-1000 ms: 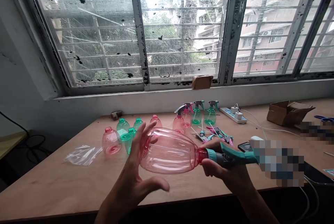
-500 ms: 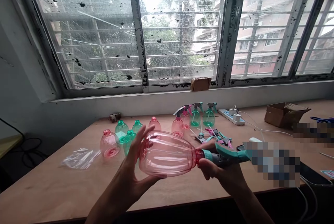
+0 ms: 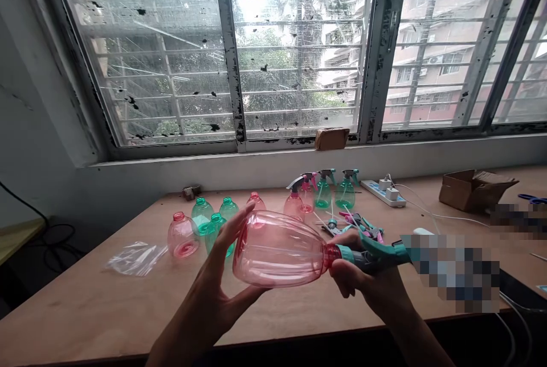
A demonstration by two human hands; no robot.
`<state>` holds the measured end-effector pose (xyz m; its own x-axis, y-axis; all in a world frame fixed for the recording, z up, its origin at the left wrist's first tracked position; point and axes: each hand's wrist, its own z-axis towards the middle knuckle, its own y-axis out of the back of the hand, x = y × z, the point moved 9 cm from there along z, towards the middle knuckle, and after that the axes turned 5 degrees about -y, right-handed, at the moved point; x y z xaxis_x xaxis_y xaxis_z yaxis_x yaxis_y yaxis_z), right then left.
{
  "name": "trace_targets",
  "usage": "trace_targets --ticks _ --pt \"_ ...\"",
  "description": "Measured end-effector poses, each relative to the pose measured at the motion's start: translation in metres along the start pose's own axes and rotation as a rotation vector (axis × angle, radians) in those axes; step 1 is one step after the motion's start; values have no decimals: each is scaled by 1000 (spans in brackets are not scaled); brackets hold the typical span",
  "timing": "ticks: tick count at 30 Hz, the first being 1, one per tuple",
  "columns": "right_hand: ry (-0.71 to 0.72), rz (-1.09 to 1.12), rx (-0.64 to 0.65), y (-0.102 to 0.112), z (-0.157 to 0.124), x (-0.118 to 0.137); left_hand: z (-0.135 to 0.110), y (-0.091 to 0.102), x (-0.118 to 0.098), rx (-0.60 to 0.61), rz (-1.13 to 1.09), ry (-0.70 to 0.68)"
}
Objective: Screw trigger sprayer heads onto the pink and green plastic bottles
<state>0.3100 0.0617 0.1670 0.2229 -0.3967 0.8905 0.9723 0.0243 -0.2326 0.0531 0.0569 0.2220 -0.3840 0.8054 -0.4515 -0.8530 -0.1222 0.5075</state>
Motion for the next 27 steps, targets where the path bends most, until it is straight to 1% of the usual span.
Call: trace_targets --ticks 2,6,8,10,14,16,18,21,23,24,25,26,27 --pt "5 3 -6 1 0 1 -1 -1 -2 -4 19 9" --pt "49 -49 -39 5 -2 7 -6 -5 15 59 -36 131" --pt "70 -78 -47 5 -3 10 -7 -4 20 52 -72 157" --pt "65 -74 -35 4 -2 9 -5 -1 18 20 -93 143" --pt "-16 -18 25 -2 0 0 -2 2 4 -12 -135 46" --pt "-22 -20 30 -2 0 -1 -4 3 6 -10 -151 57" --pt "56 -110 -13 2 -2 3 -8 -1 17 53 -177 131" --pt "292 -378 -119 9 -8 16 -16 -11 37 160 -244 275" --pt "417 -501 -151 8 -13 20 -18 -13 45 160 -258 350" --pt "447 -519 -152 8 -14 20 -18 -12 47 140 -259 362" --pt "443 -510 -144 7 -13 19 -17 -11 47 122 -260 356" --pt "398 -474 -127 7 -11 16 -15 -10 46 109 -262 337" --pt "321 -411 -103 7 -8 11 -14 -9 45 112 -263 315"
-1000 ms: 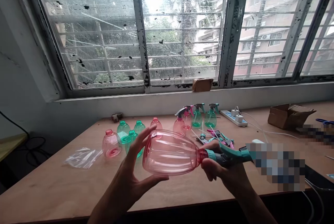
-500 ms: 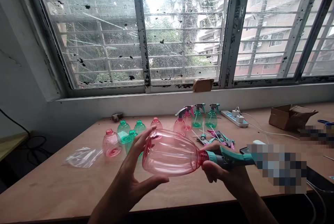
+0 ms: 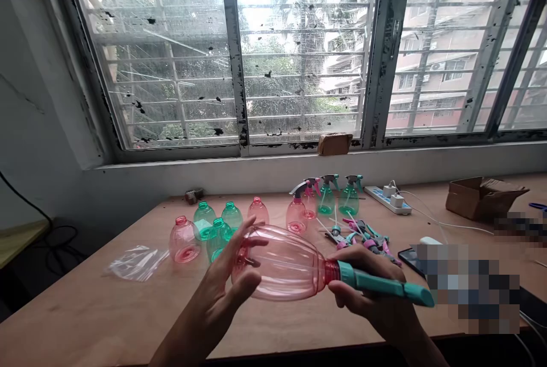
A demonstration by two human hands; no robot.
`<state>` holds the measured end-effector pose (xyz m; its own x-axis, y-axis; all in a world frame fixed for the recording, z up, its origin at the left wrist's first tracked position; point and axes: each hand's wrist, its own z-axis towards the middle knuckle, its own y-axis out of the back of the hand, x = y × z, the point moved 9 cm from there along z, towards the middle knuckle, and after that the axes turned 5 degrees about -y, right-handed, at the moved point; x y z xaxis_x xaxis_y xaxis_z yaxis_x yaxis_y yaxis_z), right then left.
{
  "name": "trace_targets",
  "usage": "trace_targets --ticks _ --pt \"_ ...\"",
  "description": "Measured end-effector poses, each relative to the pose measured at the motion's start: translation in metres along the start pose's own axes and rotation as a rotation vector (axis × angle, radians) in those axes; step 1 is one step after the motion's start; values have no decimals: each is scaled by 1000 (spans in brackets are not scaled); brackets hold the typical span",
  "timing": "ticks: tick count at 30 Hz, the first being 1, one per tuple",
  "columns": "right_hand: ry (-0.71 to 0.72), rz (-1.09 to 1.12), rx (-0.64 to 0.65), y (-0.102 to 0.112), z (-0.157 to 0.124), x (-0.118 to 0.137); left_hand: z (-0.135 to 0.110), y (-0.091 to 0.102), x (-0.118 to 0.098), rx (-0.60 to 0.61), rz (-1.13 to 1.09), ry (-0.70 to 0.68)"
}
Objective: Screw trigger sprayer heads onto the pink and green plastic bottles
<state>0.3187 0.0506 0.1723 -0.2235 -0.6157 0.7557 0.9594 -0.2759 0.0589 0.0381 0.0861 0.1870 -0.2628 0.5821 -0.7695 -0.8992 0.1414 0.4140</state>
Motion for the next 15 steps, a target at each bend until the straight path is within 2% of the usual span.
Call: trace_targets --ticks 3,5,8,11,13,15 --pt "-247 240 100 -10 2 -12 -3 1 -1 63 34 -8" --pt "-307 317 119 -13 2 -11 -6 2 -2 98 32 -8" --pt "-254 280 96 -10 3 -7 -9 -1 -13 83 -108 -49" --pt "-113 138 26 -2 1 -1 -7 -9 -20 64 -268 -84" --pt "-46 53 -16 2 -1 3 -3 -12 -19 37 -308 -91" --pt "-39 37 -26 2 -2 3 0 -9 -12 -9 -273 -57"
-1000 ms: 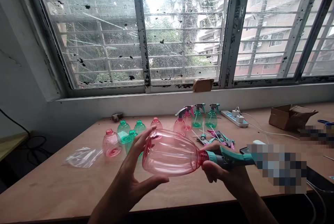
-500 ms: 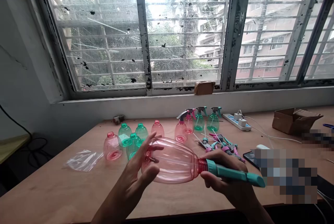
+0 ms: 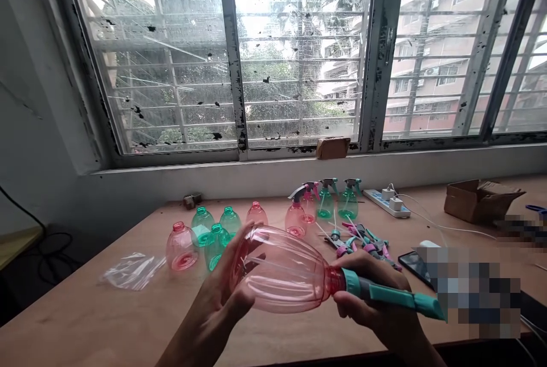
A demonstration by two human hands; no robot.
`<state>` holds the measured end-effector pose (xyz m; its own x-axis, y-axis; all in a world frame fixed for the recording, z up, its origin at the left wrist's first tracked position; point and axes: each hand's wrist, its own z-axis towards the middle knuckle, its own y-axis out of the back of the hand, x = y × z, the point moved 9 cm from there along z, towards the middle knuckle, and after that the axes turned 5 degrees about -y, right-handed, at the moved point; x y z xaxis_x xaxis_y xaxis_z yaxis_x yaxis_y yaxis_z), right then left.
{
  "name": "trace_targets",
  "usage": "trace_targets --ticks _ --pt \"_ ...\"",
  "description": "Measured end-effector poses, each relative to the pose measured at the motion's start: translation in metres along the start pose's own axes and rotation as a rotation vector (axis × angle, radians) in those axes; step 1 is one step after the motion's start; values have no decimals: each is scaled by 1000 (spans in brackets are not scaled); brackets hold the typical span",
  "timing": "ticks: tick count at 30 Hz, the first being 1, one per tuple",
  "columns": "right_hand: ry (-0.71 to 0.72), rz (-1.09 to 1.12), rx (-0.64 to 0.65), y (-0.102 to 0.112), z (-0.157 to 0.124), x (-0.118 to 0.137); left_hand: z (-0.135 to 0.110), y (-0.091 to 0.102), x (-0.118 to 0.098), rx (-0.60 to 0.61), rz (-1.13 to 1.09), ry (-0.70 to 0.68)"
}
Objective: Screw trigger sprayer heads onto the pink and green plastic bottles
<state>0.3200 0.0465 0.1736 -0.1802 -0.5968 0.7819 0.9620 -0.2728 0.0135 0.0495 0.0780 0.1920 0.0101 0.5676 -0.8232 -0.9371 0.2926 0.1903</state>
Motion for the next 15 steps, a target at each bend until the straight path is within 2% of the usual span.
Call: trace_targets --ticks 5,8,11,15 --pt "-161 210 58 -5 4 -9 -4 9 14 65 162 85" --pt "-244 307 104 -9 4 -13 -8 7 4 91 185 8" --pt "-257 330 124 -11 4 -12 -11 2 -9 71 178 -65" --pt "-251 320 120 -12 2 -10 -10 -1 -8 41 151 8"
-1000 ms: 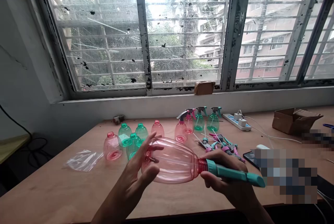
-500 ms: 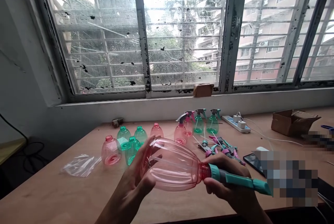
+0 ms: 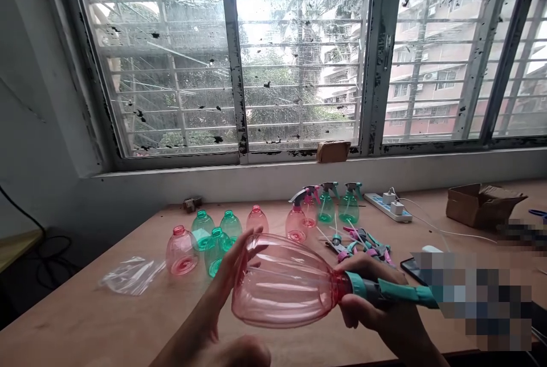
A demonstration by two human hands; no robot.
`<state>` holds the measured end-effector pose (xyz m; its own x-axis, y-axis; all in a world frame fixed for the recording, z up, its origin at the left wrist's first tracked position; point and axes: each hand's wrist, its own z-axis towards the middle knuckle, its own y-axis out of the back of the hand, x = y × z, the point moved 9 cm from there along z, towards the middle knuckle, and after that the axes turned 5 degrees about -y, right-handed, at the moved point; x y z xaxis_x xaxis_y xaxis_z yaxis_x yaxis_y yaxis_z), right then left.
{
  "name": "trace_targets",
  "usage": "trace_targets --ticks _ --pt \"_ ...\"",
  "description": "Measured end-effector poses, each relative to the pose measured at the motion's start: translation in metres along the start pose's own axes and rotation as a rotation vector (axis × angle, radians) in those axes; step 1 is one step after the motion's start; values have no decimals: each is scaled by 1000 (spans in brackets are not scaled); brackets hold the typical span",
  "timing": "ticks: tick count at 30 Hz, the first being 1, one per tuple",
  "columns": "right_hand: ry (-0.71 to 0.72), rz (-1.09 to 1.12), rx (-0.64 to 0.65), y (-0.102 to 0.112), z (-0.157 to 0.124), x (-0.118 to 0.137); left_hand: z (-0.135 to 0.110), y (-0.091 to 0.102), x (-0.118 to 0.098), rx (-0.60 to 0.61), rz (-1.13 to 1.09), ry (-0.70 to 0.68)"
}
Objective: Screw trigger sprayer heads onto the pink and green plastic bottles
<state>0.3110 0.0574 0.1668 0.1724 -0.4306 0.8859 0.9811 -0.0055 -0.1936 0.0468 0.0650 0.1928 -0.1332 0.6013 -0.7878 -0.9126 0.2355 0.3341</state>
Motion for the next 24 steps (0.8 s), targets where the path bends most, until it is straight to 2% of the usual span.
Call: trace_targets --ticks 4,7,11,17,22,24 --pt "48 -60 -61 2 -1 4 5 7 8 -69 53 106" --pt "19 -23 -56 2 0 2 6 10 10 -77 85 125" --pt "-24 6 -18 0 2 -1 2 9 7 -57 95 89" --pt "-18 26 -13 -3 0 -1 -2 1 -6 -60 15 -63" --pt "-1 10 -39 0 -1 -1 -1 -5 1 -11 -104 17" --pt "4 -2 -40 1 -1 -2 1 -3 5 -32 -117 45"
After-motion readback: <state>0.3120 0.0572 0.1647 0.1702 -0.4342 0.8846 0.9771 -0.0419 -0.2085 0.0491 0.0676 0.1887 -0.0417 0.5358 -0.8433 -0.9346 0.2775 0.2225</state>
